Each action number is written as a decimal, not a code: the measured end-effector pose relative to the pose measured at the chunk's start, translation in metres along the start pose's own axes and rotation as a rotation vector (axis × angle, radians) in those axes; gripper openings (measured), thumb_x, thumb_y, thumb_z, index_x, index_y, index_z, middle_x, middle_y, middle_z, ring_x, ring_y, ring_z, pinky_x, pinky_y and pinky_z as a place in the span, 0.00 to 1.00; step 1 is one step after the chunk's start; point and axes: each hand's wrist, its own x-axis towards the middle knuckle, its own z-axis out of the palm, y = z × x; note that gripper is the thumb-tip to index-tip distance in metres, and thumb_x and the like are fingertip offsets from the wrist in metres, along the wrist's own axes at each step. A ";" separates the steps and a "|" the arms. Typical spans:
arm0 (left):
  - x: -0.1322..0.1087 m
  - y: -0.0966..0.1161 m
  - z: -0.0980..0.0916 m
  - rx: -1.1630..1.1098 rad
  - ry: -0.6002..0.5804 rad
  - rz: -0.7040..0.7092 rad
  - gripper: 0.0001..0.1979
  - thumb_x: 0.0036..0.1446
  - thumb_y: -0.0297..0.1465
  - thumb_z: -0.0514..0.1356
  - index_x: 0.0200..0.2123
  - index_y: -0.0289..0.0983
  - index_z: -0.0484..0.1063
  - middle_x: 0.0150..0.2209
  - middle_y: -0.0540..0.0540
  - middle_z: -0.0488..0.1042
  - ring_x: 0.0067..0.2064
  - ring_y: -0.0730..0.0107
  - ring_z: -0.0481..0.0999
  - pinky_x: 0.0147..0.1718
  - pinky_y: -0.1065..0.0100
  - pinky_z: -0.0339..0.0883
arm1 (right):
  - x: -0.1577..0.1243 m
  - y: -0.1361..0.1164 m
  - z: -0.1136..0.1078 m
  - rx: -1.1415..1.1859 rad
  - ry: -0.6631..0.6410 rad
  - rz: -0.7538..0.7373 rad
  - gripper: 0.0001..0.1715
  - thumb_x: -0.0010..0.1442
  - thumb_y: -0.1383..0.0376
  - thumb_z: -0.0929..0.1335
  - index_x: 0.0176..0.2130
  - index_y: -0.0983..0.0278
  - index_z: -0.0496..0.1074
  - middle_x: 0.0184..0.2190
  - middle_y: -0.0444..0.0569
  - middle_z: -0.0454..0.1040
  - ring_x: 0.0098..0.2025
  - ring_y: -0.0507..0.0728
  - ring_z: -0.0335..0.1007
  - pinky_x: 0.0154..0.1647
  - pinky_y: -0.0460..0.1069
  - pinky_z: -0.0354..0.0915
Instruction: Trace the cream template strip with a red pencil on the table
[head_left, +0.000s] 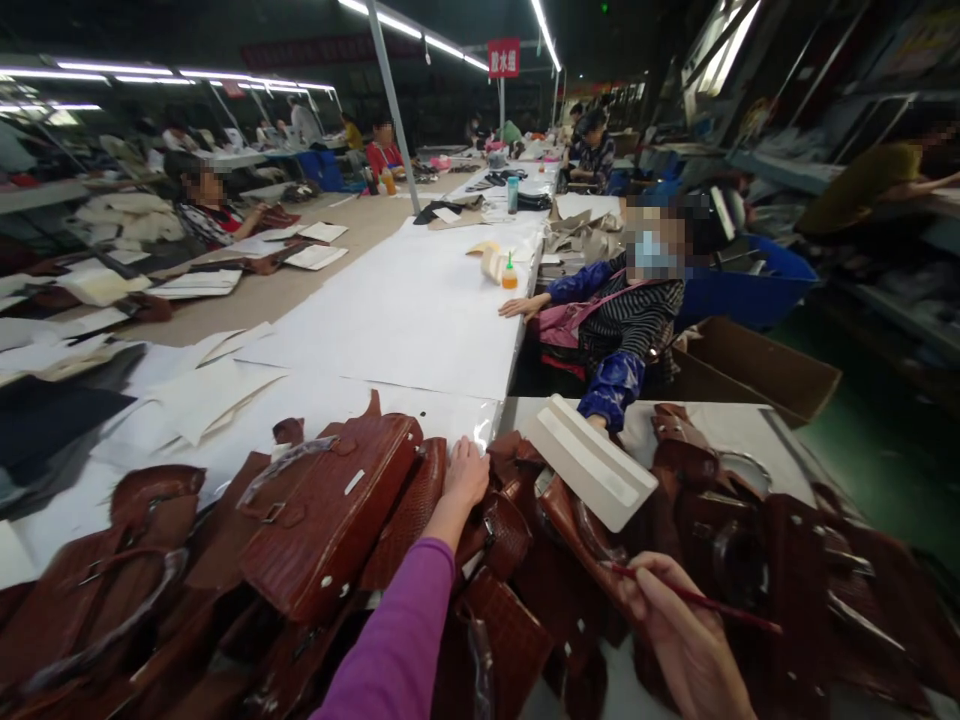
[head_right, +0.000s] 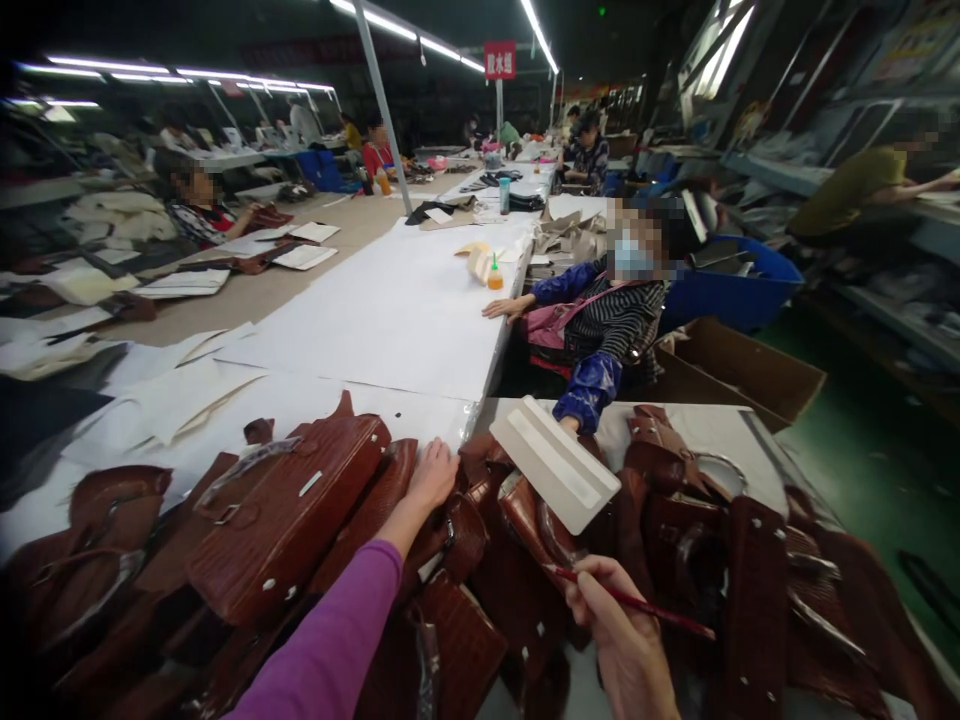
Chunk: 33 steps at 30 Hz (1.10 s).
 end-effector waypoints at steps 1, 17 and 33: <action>0.002 0.000 -0.001 -0.033 0.002 -0.005 0.17 0.59 0.30 0.61 0.51 0.30 0.69 0.65 0.34 0.59 0.70 0.50 0.48 0.67 0.46 0.40 | -0.003 0.001 -0.001 0.007 0.013 -0.011 0.13 0.57 0.56 0.74 0.38 0.60 0.74 0.26 0.44 0.70 0.32 0.52 0.62 0.33 0.44 0.62; -0.143 0.145 -0.019 -1.783 -0.491 -0.092 0.45 0.58 0.63 0.40 0.62 0.35 0.64 0.68 0.39 0.54 0.70 0.54 0.51 0.67 0.50 0.51 | -0.054 -0.021 -0.011 -0.062 -0.012 -0.098 0.13 0.56 0.57 0.74 0.33 0.62 0.73 0.26 0.43 0.71 0.28 0.50 0.64 0.34 0.46 0.62; -0.133 0.147 -0.054 -1.778 0.052 -0.044 0.44 0.57 0.63 0.43 0.64 0.39 0.61 0.68 0.36 0.56 0.67 0.59 0.59 0.64 0.58 0.59 | 0.006 -0.006 0.126 -0.042 -0.278 -0.378 0.13 0.66 0.56 0.64 0.32 0.61 0.64 0.24 0.40 0.64 0.25 0.50 0.58 0.28 0.47 0.57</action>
